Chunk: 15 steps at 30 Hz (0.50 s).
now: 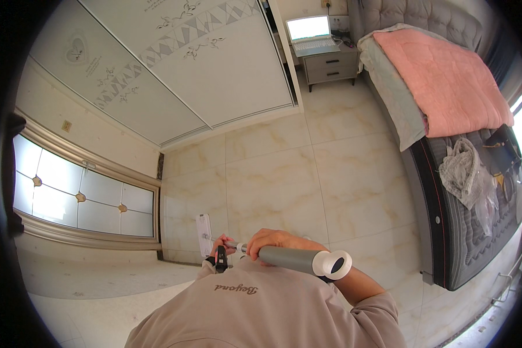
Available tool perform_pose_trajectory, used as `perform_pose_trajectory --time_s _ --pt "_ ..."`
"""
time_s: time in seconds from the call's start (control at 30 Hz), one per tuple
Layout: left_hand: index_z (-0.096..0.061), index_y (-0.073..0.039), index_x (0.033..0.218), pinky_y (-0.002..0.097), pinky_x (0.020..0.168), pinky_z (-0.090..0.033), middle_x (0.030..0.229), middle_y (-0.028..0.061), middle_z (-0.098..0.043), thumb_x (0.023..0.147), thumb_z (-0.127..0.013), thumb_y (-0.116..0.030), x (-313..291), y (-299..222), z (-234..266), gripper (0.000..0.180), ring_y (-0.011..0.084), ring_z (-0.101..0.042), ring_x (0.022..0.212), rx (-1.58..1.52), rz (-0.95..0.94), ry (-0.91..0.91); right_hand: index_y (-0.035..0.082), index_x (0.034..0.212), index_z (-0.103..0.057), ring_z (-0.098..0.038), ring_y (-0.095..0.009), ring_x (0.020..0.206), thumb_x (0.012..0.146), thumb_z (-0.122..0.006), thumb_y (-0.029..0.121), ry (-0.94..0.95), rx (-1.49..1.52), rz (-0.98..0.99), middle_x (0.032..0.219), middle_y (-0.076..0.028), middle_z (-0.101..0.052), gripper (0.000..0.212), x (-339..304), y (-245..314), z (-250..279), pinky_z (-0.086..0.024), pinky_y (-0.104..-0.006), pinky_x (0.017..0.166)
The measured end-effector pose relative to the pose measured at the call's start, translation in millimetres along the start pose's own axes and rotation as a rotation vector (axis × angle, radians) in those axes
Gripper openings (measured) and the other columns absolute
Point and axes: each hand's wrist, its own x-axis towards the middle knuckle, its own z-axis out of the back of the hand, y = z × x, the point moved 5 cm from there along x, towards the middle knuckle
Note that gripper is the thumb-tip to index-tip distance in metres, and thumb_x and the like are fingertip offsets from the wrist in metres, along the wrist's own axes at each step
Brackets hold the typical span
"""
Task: The person mops a tiled floor using a corded electric mop, moving back and forth across the room. They briefly pause to adjust the mop handle and continue mopping different sections of the floor.
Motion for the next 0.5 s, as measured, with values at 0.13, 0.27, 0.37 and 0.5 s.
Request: perform_pose_trajectory --time_s 0.13,0.27,0.37,0.5 --pt "-0.041 -0.012 0.075 0.0260 0.048 -0.040 0.075 0.0005 -0.051 0.069 -0.053 0.002 21.3 14.5 18.6 0.019 0.0102 -0.042 0.055 -0.202 0.194 0.032 0.006 0.087 -0.059 -0.047 -0.021 0.102 0.078 -0.062 0.010 -0.030 0.006 0.008 0.102 -0.006 -0.057 0.010 -2.8 -0.3 1.5 -0.038 -0.0339 0.088" --pt "-0.040 -0.012 0.077 0.0261 0.048 -0.041 0.078 0.0010 -0.052 0.069 -0.054 0.002 38.5 29.2 33.0 0.022 0.0104 -0.043 0.056 -0.357 0.237 0.093 0.006 0.087 -0.059 -0.048 -0.021 0.100 0.078 -0.061 0.009 -0.056 -0.047 0.046 0.100 -0.006 -0.057 0.010 -5.7 2.3 2.6 -0.039 -0.0336 0.088" --pt "-0.042 -0.011 0.073 0.0277 0.048 -0.040 0.074 0.0015 -0.052 0.075 -0.050 -0.009 39.4 26.0 33.4 0.009 0.0114 -0.042 0.054 0.048 -0.040 0.113 0.006 0.087 -0.060 -0.048 -0.021 0.100 0.078 -0.061 0.009 -0.052 -0.034 0.031 0.100 -0.006 -0.057 0.010 -7.4 3.5 1.5 -0.039 -0.0334 0.087" --pt "-0.043 -0.010 0.067 0.0294 0.046 -0.038 0.069 0.0030 -0.052 0.077 -0.045 -0.015 31.6 24.1 21.4 0.011 0.0132 -0.042 0.053 -0.075 0.022 0.025 0.006 0.087 -0.059 -0.047 -0.021 0.100 0.078 -0.061 0.009 -0.062 -0.005 0.009 0.099 -0.006 -0.057 0.010 -7.6 4.4 1.6 -0.039 -0.0332 0.087"
